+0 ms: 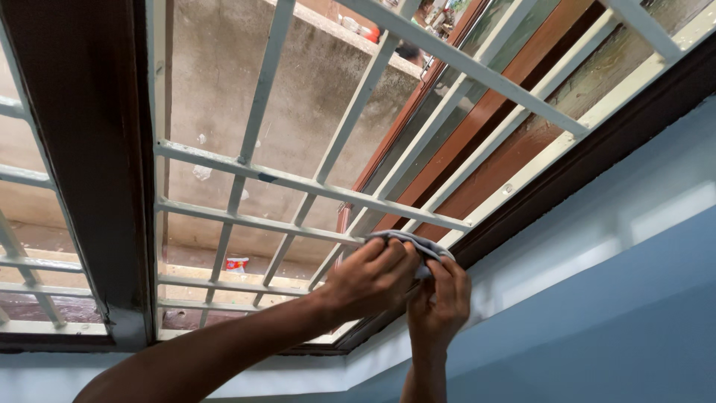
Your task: The person cleans white metal window grills and the dark wooden window frame using a blue cloth, wiping both the horizontal and vertical bars as well as the inner edges of the frame.
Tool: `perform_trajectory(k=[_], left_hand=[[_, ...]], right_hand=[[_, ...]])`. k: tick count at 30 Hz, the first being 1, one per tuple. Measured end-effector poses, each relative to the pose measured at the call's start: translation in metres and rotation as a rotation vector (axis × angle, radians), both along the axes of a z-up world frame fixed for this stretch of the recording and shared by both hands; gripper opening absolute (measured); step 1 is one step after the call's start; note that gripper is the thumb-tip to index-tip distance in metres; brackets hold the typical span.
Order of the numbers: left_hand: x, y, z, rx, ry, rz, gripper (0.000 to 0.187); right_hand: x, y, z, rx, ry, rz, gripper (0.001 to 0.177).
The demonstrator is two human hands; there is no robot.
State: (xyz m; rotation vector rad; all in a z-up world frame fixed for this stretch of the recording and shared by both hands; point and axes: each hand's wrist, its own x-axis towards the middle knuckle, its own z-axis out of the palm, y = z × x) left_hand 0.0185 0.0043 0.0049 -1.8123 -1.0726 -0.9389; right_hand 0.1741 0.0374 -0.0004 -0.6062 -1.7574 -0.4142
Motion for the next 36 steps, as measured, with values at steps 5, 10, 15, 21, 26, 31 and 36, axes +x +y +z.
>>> perform_trajectory(k=[5,10,15,21,26,31,36], left_hand=[[0.007,-0.008,0.002,0.089,0.009,-0.049,0.027],[-0.028,-0.027,-0.01,0.017,0.017,0.016,0.021],[-0.088,-0.063,-0.018,0.038,0.022,0.132,0.024],[-0.162,-0.122,-0.034,0.045,0.012,0.356,0.034],[-0.208,-0.174,-0.048,-0.039,-0.05,0.593,0.036],[-0.228,-0.21,-0.071,-0.051,-0.122,0.642,0.037],[-0.233,-0.218,-0.11,-0.019,-0.264,0.553,0.037]], right_hand=[[0.012,0.001,-0.009,-0.077,-0.021,-0.155,0.035],[-0.026,0.005,-0.022,-0.07,0.013,-0.044,0.025],[-0.09,-0.013,-0.033,-0.022,0.046,0.093,0.018],[-0.177,-0.056,-0.033,0.023,0.056,0.253,0.016],[-0.236,-0.087,-0.035,-0.025,-0.028,0.557,0.019],[-0.283,-0.123,-0.062,0.039,-0.062,0.653,0.034],[-0.296,-0.143,-0.11,-0.083,-0.012,0.784,0.047]])
